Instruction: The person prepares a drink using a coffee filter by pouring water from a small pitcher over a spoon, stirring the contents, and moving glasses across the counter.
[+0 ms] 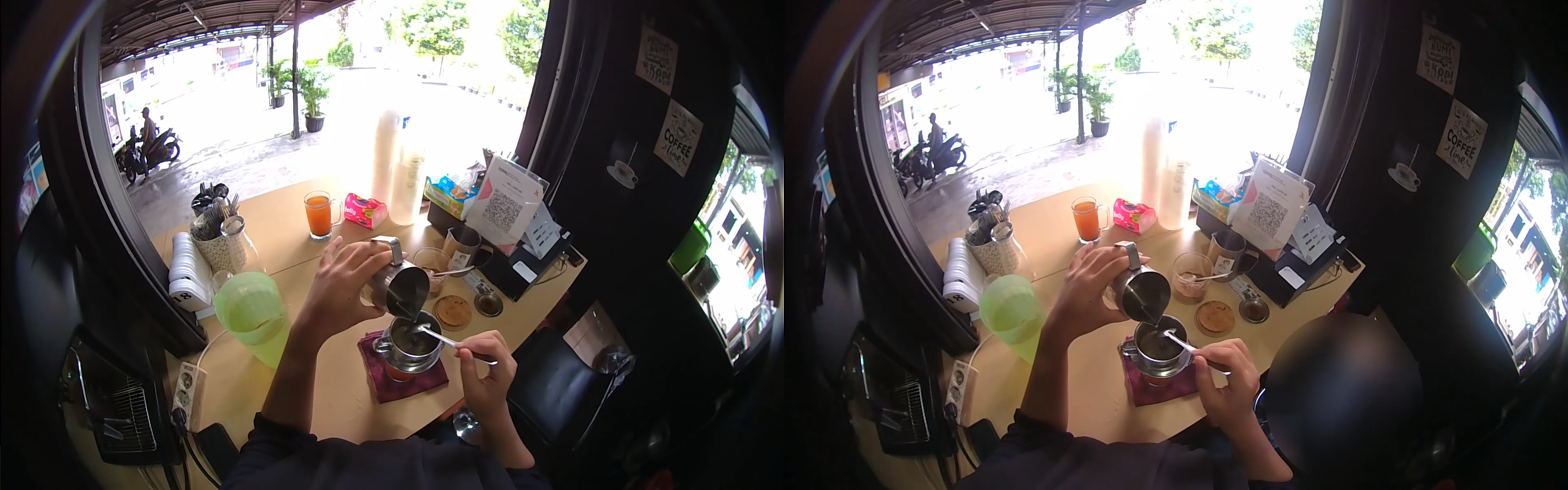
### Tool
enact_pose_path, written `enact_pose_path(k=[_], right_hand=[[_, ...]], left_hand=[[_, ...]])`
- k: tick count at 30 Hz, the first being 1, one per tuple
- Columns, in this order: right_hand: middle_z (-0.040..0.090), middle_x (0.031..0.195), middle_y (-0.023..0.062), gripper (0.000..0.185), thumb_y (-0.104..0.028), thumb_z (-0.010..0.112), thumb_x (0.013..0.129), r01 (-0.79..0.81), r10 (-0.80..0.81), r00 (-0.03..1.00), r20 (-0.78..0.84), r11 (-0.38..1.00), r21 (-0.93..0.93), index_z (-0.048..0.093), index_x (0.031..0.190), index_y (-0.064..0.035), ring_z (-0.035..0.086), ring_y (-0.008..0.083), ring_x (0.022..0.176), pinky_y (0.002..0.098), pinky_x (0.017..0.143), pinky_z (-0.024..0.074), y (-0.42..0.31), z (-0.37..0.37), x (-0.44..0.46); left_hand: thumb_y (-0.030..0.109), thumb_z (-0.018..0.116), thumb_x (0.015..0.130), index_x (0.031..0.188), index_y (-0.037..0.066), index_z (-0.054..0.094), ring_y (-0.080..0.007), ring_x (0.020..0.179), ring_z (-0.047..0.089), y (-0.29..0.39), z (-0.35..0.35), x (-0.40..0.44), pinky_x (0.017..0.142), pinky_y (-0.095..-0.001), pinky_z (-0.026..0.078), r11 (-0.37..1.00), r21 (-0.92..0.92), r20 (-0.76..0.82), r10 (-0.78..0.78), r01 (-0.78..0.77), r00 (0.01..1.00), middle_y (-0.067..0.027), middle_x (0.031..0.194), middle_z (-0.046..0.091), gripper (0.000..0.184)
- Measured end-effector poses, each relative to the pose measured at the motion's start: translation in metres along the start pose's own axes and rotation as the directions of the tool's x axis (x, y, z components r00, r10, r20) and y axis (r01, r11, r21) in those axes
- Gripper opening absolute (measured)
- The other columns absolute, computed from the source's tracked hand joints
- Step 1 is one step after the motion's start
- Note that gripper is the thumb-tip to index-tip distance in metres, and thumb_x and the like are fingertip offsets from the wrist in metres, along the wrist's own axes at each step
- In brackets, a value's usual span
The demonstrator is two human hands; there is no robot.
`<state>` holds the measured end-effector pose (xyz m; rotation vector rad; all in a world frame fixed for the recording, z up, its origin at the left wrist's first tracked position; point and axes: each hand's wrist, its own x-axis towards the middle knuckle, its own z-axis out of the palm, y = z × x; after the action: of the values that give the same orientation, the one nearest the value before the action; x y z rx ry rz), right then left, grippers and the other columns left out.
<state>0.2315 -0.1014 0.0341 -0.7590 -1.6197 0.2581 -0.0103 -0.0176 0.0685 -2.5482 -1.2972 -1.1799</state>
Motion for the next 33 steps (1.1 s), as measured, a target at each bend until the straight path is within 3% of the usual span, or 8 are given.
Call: enact_pose_path(k=[2, 4, 8, 10, 14, 25, 28, 33], right_hand=[[0.062, 0.078, 0.0115, 0.004, 0.005, 0.061, 0.084, -0.035, 0.036, 0.999, 0.041, 0.999, -0.017, 0.058, 0.085, 0.0028, 0.058, 0.0169, 0.070, 0.0273, 0.065, 0.0475, -0.001, 0.000, 0.001], [0.065, 0.077, 0.0109, 0.009, 0.006, 0.066, 0.077, -0.024, 0.025, 0.999, -0.025, 0.999, 0.038, 0.061, 0.082, 0.0009, 0.061, 0.0227, 0.072, 0.0303, 0.064, 0.0487, 0.004, -0.001, -0.004], [0.064, 0.077, 0.0110, 0.009, 0.005, 0.067, 0.077, 0.018, -0.019, 1.000, -0.025, 0.999, -0.034, 0.061, 0.082, 0.0000, 0.060, 0.0237, 0.071, 0.0309, 0.063, 0.0484, 0.001, -0.001, 0.001], [0.064, 0.076, 0.0109, 0.011, 0.005, 0.067, 0.076, 0.095, -0.089, 0.993, 0.071, 0.992, -0.084, 0.061, 0.083, -0.0008, 0.060, 0.0247, 0.070, 0.0319, 0.062, 0.0479, -0.003, 0.000, 0.006], [0.063, 0.076, 0.0105, 0.012, 0.004, 0.069, 0.075, 0.074, -0.072, 0.997, 0.025, 0.996, -0.059, 0.062, 0.084, -0.0014, 0.059, 0.0250, 0.070, 0.0327, 0.061, 0.0477, -0.002, -0.002, 0.002], [0.066, 0.078, 0.0092, 0.014, 0.002, 0.069, 0.078, 0.256, -0.222, 0.964, 0.144, 0.922, -0.291, 0.060, 0.088, -0.0020, 0.059, 0.0242, 0.065, 0.0323, 0.058, 0.0472, -0.013, 0.001, 0.012], [0.066, 0.078, 0.0096, 0.014, 0.001, 0.069, 0.078, 0.270, -0.248, 0.956, 0.153, 0.953, -0.139, 0.062, 0.089, -0.0023, 0.059, 0.0243, 0.065, 0.0323, 0.059, 0.0473, -0.008, 0.001, 0.010], [0.066, 0.078, 0.0096, 0.014, 0.001, 0.069, 0.077, 0.239, -0.215, 0.968, 0.133, 0.948, -0.210, 0.063, 0.089, -0.0025, 0.060, 0.0242, 0.066, 0.0318, 0.060, 0.0479, -0.008, -0.003, 0.013]], left_hand=[[0.020, 0.086, 0.053, 0.124, 0.016, 0.054, -0.0249, 0.126, 0.048, 0.000, 0.001, 0.000, 0.110, -0.0621, 0.027, 1.000, 0.015, 0.008, 0.006, -0.006, 1.000, -0.0019, 0.128, 0.055, 0.078], [0.023, 0.087, 0.053, 0.122, 0.017, 0.057, -0.0248, 0.124, 0.050, -0.001, 0.004, 0.000, 0.109, -0.0606, 0.028, 1.000, 0.017, -0.016, 0.009, -0.009, 1.000, -0.0014, 0.125, 0.057, 0.076], [0.026, 0.088, 0.051, 0.121, 0.018, 0.058, -0.0247, 0.122, 0.051, 0.001, 0.004, 0.000, 0.108, -0.0592, 0.030, 1.000, 0.015, -0.032, 0.012, -0.011, 0.999, -0.0008, 0.122, 0.059, 0.076], [0.026, 0.088, 0.051, 0.121, 0.017, 0.058, -0.0247, 0.122, 0.051, 0.001, 0.004, 0.000, 0.108, -0.0594, 0.030, 1.000, 0.018, -0.030, 0.011, -0.010, 0.999, -0.0008, 0.122, 0.059, 0.076], [0.026, 0.088, 0.051, 0.121, 0.017, 0.058, -0.0245, 0.122, 0.052, -0.001, 0.004, -0.001, 0.107, -0.0604, 0.030, 1.000, 0.019, -0.043, 0.007, -0.006, 0.999, -0.0006, 0.122, 0.059, 0.077], [0.025, 0.089, 0.049, 0.119, 0.014, 0.056, -0.0252, 0.121, 0.052, 0.000, 0.003, -0.001, 0.107, -0.0601, 0.031, 1.000, 0.003, -0.061, 0.018, -0.018, 0.998, -0.0015, 0.121, 0.060, 0.078], [0.025, 0.088, 0.050, 0.122, 0.014, 0.055, -0.0252, 0.123, 0.051, -0.001, 0.003, -0.001, 0.108, -0.0606, 0.029, 1.000, 0.009, -0.033, 0.014, -0.014, 0.999, -0.0020, 0.125, 0.058, 0.079], [0.025, 0.086, 0.053, 0.126, 0.015, 0.054, -0.0246, 0.124, 0.050, -0.002, 0.003, -0.002, 0.109, -0.0612, 0.028, 1.000, -0.001, -0.005, 0.011, -0.011, 1.000, -0.0026, 0.128, 0.056, 0.080]])
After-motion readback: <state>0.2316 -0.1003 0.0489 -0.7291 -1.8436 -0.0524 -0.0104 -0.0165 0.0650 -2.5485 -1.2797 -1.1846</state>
